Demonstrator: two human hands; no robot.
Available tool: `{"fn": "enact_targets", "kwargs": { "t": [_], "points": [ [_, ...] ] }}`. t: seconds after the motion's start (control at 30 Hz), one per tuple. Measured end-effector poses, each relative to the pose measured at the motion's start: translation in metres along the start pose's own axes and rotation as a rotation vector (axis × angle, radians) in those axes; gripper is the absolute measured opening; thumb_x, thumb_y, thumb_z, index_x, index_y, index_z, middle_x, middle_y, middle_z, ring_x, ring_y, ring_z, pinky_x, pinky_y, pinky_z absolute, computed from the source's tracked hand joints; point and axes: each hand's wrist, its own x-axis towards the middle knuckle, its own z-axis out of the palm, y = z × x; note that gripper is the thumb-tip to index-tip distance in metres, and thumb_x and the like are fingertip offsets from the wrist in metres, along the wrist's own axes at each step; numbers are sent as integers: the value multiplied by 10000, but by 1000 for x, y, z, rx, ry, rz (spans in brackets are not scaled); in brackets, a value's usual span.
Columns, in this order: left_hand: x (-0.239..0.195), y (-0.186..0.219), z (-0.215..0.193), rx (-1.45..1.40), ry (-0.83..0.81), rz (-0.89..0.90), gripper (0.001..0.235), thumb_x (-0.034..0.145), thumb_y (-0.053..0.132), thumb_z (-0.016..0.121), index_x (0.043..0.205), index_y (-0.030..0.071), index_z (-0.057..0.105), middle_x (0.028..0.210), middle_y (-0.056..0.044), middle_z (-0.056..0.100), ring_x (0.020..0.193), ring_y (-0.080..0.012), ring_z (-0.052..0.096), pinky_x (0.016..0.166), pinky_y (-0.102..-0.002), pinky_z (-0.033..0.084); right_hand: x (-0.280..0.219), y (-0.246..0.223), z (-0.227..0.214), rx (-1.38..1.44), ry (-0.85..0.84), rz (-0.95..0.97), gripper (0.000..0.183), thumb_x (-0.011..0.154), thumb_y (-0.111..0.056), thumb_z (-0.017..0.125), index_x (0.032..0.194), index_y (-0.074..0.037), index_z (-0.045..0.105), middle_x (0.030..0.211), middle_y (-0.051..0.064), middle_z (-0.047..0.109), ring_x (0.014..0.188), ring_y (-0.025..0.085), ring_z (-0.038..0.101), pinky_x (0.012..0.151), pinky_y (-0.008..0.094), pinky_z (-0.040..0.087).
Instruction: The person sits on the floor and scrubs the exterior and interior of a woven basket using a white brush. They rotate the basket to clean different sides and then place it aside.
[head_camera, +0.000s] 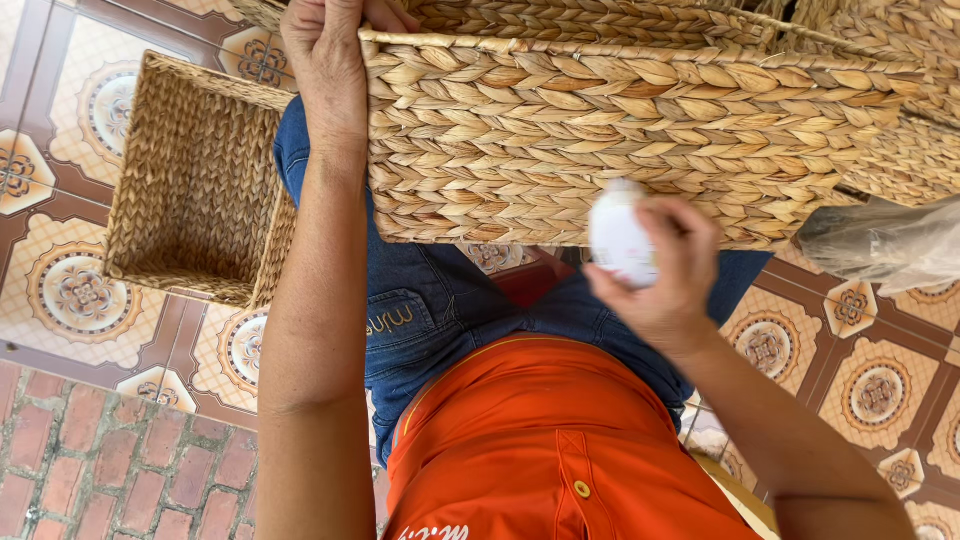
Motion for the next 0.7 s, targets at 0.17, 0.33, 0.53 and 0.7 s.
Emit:
{"fn": "enact_targets", "kwargs": {
  "t": [0.17,0.33,0.53,0.7],
  "points": [
    [-1,15,3,26,55,-71,386,1116,305,582,870,25,681,751,-123,710,710,-194,696,685,-313,566,55,-88,61,-132,-65,-350,869,806,-384,909,1498,-133,448,1406,124,478,1235,328,519,1029,506,439],
    [0,24,8,82,57,-61,404,1127,319,579,876,18,677,755,-117,697,738,-204,708,710,-331,573,79,-116,82,-26,-169,-447,891,806,-423,915,1534,-165,469,1370,122,488,1201,302,532,991,489,434],
    [-2,16,5,37,65,-84,395,1111,303,573,883,5,696,780,-126,724,734,-185,683,710,-318,547,41,-35,-9,-189,-20,-263,879,702,-272,971,1419,-84,498,1360,131,526,1217,330,525,1011,500,421],
    [-1,5,6,-33,-8,0,410,1149,272,572,922,-40,713,838,-155,726,775,-212,677,743,-316,560,25,-15,-31,-21,127,-53,791,900,-142,924,1525,-88,442,1369,159,418,1305,310,488,1066,396,500]
  ]
}}
